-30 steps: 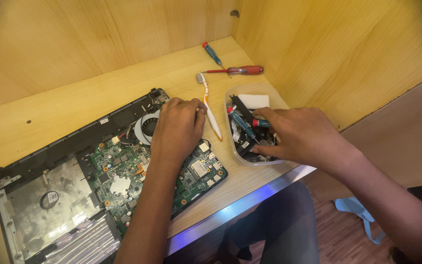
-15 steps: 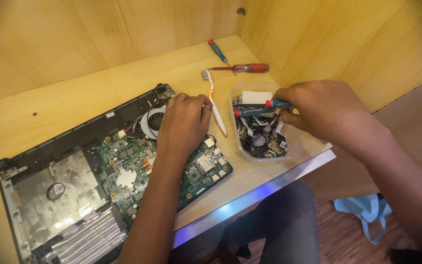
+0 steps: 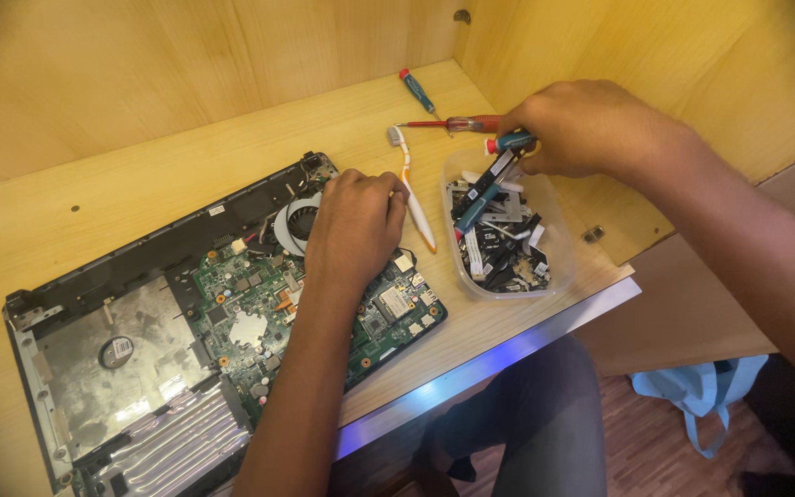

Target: The person uses a screwdriver to remove screws from a disassembled laptop motherboard. They place the removed screws into a plastic container and continue unscrewing various components from the board.

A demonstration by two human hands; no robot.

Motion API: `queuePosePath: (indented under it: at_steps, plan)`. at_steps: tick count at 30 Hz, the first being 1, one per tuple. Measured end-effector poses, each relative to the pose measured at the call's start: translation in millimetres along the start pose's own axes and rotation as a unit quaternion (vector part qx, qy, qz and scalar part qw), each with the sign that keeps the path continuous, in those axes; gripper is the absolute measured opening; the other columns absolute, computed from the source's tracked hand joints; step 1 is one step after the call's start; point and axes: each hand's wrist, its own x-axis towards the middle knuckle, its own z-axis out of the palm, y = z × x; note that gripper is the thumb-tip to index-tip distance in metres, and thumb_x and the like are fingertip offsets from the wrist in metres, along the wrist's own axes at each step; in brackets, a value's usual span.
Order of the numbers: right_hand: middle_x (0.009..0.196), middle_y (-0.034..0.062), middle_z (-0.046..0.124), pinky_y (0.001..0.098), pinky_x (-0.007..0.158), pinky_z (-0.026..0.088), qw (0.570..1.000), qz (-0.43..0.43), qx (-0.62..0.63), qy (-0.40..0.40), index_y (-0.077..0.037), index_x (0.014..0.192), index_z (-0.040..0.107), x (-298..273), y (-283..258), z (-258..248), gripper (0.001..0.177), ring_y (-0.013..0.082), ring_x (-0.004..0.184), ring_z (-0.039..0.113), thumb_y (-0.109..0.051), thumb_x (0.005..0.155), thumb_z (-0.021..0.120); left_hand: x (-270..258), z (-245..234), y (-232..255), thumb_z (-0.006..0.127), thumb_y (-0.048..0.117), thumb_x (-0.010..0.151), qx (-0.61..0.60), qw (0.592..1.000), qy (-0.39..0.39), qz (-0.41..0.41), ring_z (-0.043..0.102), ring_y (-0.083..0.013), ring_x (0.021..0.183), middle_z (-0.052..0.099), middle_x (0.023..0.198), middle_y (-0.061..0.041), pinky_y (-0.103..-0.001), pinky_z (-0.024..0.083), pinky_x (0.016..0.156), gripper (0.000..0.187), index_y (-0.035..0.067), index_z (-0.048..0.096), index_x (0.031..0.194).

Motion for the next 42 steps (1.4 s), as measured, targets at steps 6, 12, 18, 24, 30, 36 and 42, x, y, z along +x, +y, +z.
queuePosePath:
  at_steps: [6, 12, 18, 24, 30, 36, 42]
  plan:
    - [0.117, 0.0033, 0.062, 0.0527, 0.07, 0.054, 0.994, -0.024, -0.001, 0.11, -0.028, 0.136, 0.054, -26, -1, 14, 0.061, 0.0341, 0.104, 0.065, -0.046, 0.08, 0.07, 1, 1, -1, 0.052, 0.017, 0.094, -0.008, 1.0, 0.002, -0.002, 0.055, -0.0359, 0.082, 0.061, 0.073, -0.015, -0.05, 0.043, 0.081, 0.019, 0.006, 0.065, 0.086]
    - [0.11, -0.0015, 0.065, 0.0486, 0.073, 0.055, 0.988, -0.133, -0.023, 0.078, -0.026, 0.129, 0.055, -47, -30, 39, 0.07, 0.028, 0.101, 0.068, -0.044, 0.068, 0.082, 2, -6, 1, 0.054, 0.015, 0.095, -0.021, 0.999, -0.032, -0.013, 0.06, -0.0307, 0.093, 0.065, 0.075, -0.011, -0.048, 0.041, 0.094, 0.015, 0.009, 0.068, 0.095]
    - [0.086, -0.0021, 0.07, 0.035, 0.07, 0.059, 0.978, -0.123, -0.016, 0.165, -0.021, 0.114, 0.067, -41, -27, 30, 0.039, 0.0212, 0.083, 0.073, -0.035, 0.08, 0.076, 0, -12, 5, 0.055, 0.015, 0.098, -0.036, 0.996, -0.066, -0.039, 0.064, -0.025, 0.103, 0.068, 0.074, -0.008, -0.045, 0.04, 0.106, 0.017, 0.01, 0.07, 0.102]
    - [0.074, -0.0002, 0.071, 0.0421, 0.072, 0.058, 0.982, -0.073, 0.02, 0.173, -0.019, 0.101, 0.072, -24, -8, 23, 0.028, 0.0277, 0.081, 0.074, -0.036, 0.078, 0.075, 2, -12, 5, 0.055, 0.016, 0.098, -0.025, 0.996, -0.074, -0.043, 0.064, -0.0239, 0.103, 0.067, 0.072, -0.007, -0.044, 0.04, 0.107, 0.016, 0.012, 0.07, 0.101]
    - [0.081, 0.0075, 0.074, 0.0513, 0.079, 0.056, 0.985, -0.09, 0.088, 0.114, -0.016, 0.118, 0.064, -40, -16, 23, 0.046, 0.0357, 0.09, 0.072, -0.031, 0.076, 0.077, 4, -11, 4, 0.055, 0.016, 0.098, -0.034, 0.996, -0.071, -0.045, 0.064, -0.0236, 0.102, 0.066, 0.07, -0.007, -0.044, 0.04, 0.107, 0.017, 0.012, 0.071, 0.1]
    - [0.08, 0.009, 0.076, 0.0478, 0.079, 0.057, 0.988, -0.124, 0.077, 0.055, -0.022, 0.104, 0.069, -49, -37, 41, 0.045, 0.034, 0.089, 0.073, -0.054, 0.073, 0.077, 2, -12, 5, 0.055, 0.014, 0.097, -0.04, 0.997, -0.063, -0.036, 0.065, -0.026, 0.1, 0.066, 0.069, -0.009, -0.046, 0.04, 0.106, 0.016, 0.01, 0.071, 0.099]
    - [0.078, 0.0051, 0.075, 0.0428, 0.077, 0.058, 0.989, -0.122, 0.039, 0.072, -0.022, 0.101, 0.071, -43, -34, 45, 0.032, 0.0294, 0.087, 0.074, -0.045, 0.079, 0.074, 1, -9, 4, 0.055, 0.015, 0.098, -0.034, 0.997, -0.06, -0.041, 0.065, -0.0247, 0.101, 0.065, 0.069, -0.008, -0.046, 0.04, 0.107, 0.016, 0.011, 0.071, 0.098]
